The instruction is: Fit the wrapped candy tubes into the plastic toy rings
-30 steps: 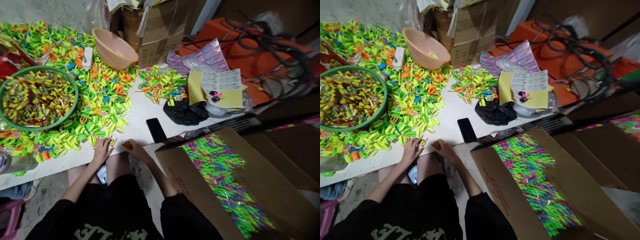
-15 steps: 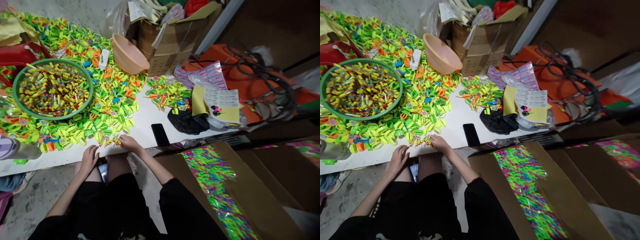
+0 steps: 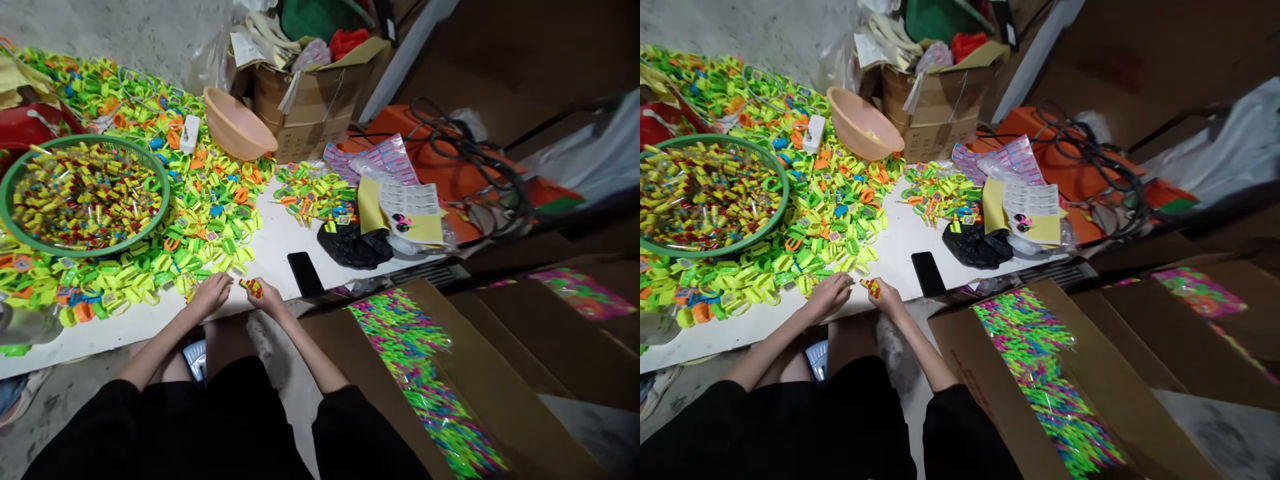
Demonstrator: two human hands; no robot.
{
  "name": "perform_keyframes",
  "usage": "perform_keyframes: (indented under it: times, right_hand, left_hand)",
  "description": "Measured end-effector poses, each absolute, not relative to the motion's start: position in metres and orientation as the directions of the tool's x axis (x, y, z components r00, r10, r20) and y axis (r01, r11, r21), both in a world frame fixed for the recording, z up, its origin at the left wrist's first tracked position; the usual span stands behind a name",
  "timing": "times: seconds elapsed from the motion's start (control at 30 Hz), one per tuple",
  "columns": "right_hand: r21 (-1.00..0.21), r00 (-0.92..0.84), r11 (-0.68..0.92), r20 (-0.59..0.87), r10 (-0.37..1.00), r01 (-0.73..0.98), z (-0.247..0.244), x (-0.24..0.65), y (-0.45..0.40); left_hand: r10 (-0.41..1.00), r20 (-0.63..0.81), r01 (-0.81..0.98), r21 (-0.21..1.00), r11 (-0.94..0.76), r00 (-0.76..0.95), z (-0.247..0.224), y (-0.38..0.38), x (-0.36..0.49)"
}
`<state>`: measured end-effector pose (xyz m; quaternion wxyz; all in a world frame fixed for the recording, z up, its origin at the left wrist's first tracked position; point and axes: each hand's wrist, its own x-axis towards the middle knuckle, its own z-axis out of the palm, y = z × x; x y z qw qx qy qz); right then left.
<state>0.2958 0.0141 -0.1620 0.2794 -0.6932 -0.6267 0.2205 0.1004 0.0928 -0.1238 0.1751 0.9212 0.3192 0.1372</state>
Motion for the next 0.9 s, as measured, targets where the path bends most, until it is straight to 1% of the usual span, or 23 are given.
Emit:
perform_keyframes:
  times: [0.13,0.27,0.37,0.5,0.6,0.7,0.77,0.8,0.9]
  right_hand:
    - [-0.802,0.281,-0.157,0.015,0.959,0.577,-0.157,0.306,0.002]
    - [-0.873,0.375,-0.204,-0.027,0.927,0.442,-0.153,0.314,-0.008]
    - [-0.900,0.396,-0.215,-0.052,0.917,0.380,-0.151,0.320,-0.012]
    - [-0.923,0.356,-0.188,-0.060,0.932,0.335,-0.142,0.324,-0.013]
    - [-0.933,0.278,-0.100,0.000,0.961,0.345,-0.123,0.318,-0.013]
    - [-0.902,0.191,0.006,0.098,0.977,0.433,-0.098,0.305,-0.012]
    - [-0.866,0.135,0.062,0.148,0.980,0.496,-0.082,0.295,-0.012]
    - [-0.850,0.105,0.085,0.162,0.981,0.520,-0.075,0.289,-0.012]
    - [-0.808,0.026,0.133,0.180,0.983,0.574,-0.058,0.276,-0.012]
  left_hand:
    - [0.635,0.075,0.569,0.370,-0.734,0.769,-0.131,0.111,0.148]
    - [0.686,0.034,0.637,0.340,-0.692,0.727,-0.135,0.118,0.173]
    - [0.715,0.058,0.655,0.355,-0.667,0.697,-0.128,0.110,0.174]
    - [0.795,0.085,0.706,0.409,-0.578,0.601,-0.116,0.088,0.155]
    - [0.868,0.084,0.748,0.471,-0.468,0.490,-0.110,0.073,0.133]
    - [0.895,0.114,0.682,0.608,-0.407,0.432,-0.102,0.065,0.112]
    - [0.896,0.160,0.610,0.681,-0.404,0.414,-0.095,0.061,0.101]
    - [0.895,0.189,0.584,0.699,-0.412,0.405,-0.092,0.059,0.096]
    - [0.865,0.293,0.536,0.691,-0.485,0.407,-0.083,0.055,0.084]
